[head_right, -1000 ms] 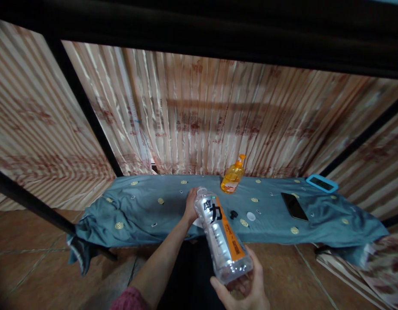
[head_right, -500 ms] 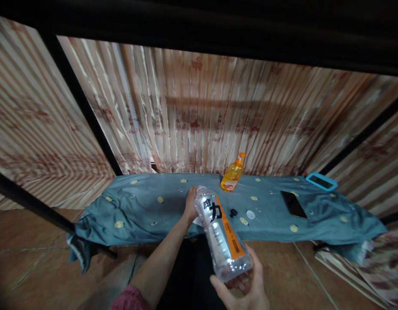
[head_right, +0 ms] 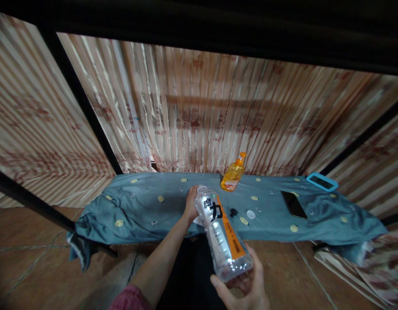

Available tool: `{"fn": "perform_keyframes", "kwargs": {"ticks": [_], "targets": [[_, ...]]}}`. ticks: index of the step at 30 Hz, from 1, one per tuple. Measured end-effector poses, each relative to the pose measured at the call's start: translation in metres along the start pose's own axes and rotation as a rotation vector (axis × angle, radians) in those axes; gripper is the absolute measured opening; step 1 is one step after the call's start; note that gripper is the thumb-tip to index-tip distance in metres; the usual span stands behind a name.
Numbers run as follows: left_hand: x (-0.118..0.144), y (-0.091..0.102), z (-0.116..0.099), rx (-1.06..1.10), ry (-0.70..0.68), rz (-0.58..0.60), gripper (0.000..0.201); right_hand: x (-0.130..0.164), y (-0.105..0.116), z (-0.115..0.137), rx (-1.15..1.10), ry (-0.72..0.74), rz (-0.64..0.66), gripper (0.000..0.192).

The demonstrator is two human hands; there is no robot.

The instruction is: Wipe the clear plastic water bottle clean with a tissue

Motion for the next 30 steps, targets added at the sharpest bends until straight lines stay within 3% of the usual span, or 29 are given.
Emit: {"fn": "perform_keyframes", "kwargs": {"ticks": [7, 12, 30], "targets": [[-0.0002, -0.0014, 0.001, 0.037, 0.054, -0.035, 0.023, 0.0001, 0.0011, 0.0009, 0.009, -0.012, 0.003, 0.114], [-0.0005, -0.0002, -0.0009, 0.06, 0.029, -0.039, 0.016, 0.0006, 0.0015, 0.0028, 0.016, 0.001, 0.016, 0.115], [0.0027, -0.0008, -0.0005, 0.04, 0.021, -0.039, 0.022, 0.0021, 0.0006, 0.0051, 0.001, -0.021, 0.008, 0.116]]}}
Point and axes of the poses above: each hand's wrist, its own x-axis away from the middle knuckle, its own y-axis out of the back of the hand, z = x × y, the point moved 2 cm from there along -x, towards the middle knuckle, and after that the axes turned 15 degrees about -z, right-handed, at the moved point
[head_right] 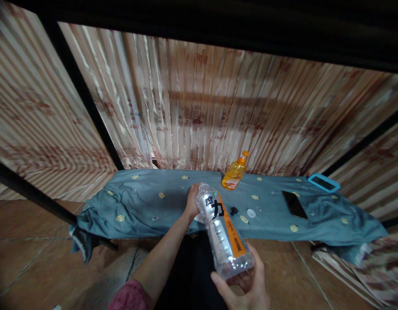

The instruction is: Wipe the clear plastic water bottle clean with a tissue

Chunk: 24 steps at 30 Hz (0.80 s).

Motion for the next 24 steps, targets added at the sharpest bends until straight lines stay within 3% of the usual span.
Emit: {"fn": "perform_keyframes", "kwargs": {"ticks": [24], "targets": [[-0.0008, 0.003, -0.0034, -0.012, -0.014, 0.029, 0.019, 0.0009, 0.0013, 0.0024, 0.026, 0.004, -0.003, 0.12]]}}
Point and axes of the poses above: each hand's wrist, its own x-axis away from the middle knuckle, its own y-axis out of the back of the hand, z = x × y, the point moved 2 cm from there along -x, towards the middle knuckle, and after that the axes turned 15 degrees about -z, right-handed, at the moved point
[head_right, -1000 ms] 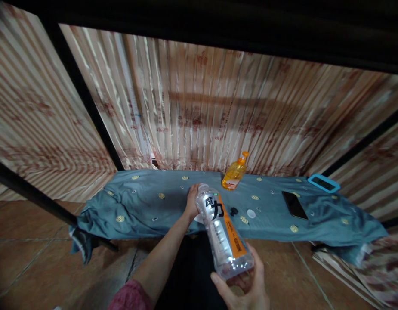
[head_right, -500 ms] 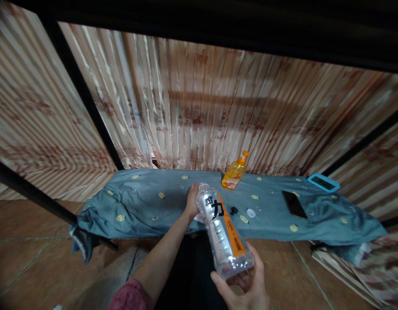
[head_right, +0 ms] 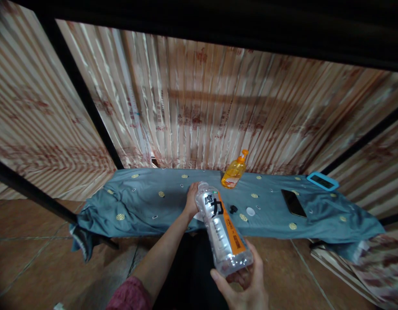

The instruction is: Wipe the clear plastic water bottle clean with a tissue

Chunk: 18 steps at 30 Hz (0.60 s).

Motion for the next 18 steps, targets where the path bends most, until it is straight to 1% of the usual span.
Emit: {"fn": "perform_keyframes", "kwargs": {"ticks": [4, 10, 15, 18], "targets": [[-0.0011, -0.0002, -0.0003, -0.007, -0.007, 0.012, 0.02, 0.0001, -0.0003, 0.0025, 0.005, -0.006, 0.005, 0.118], [-0.0006, -0.0011, 0.0032, 0.048, 0.013, -0.023, 0.021, -0.0007, 0.0005, 0.0021, 0.001, 0.012, 0.008, 0.116], [-0.0001, -0.0008, 0.0022, 0.035, 0.023, -0.005, 0.021, -0.0006, 0.0009, 0.0012, 0.002, -0.008, 0.016, 0.116], [0.0002, -0.0014, 0.0022, 0.053, 0.036, -0.021, 0.02, -0.0006, 0.0008, 0.0011, 0.004, -0.001, 0.007, 0.115]]}}
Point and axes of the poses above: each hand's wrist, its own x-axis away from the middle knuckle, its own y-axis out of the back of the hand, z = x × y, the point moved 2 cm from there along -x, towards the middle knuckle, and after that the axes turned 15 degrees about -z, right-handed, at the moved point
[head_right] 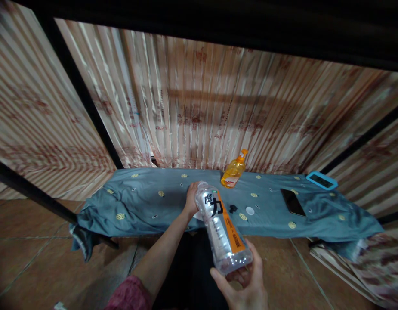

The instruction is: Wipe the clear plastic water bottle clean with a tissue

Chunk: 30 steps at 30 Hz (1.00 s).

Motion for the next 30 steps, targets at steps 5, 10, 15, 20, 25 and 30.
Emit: {"fn": "perform_keyframes", "kwargs": {"ticks": [5, 10, 15, 20, 25, 30], "targets": [[0.0007, -0.0013, 0.0026, 0.04, 0.018, -0.025, 0.019, 0.0006, -0.0004, -0.0007, -0.006, 0.005, -0.003, 0.119], [0.0013, -0.0014, 0.0036, 0.001, -0.02, -0.004, 0.022, 0.0005, 0.0004, -0.0005, 0.011, 0.013, 0.005, 0.121], [0.0003, -0.0009, 0.0029, -0.02, -0.044, -0.004, 0.023, -0.0004, 0.0012, -0.0007, 0.014, 0.02, 0.005, 0.121], [-0.0009, -0.0007, 0.0016, -0.056, -0.036, 0.012, 0.026, -0.0015, 0.002, -0.0024, 0.004, 0.051, 0.008, 0.114], [0.0009, -0.0004, 0.0011, -0.043, -0.028, 0.007, 0.02, -0.0008, 0.0021, -0.0016, 0.002, 0.033, 0.006, 0.116], [0.0016, -0.0001, 0.0016, -0.011, -0.026, -0.009, 0.02, 0.0016, 0.0008, 0.001, -0.01, -0.019, 0.004, 0.121]]}}
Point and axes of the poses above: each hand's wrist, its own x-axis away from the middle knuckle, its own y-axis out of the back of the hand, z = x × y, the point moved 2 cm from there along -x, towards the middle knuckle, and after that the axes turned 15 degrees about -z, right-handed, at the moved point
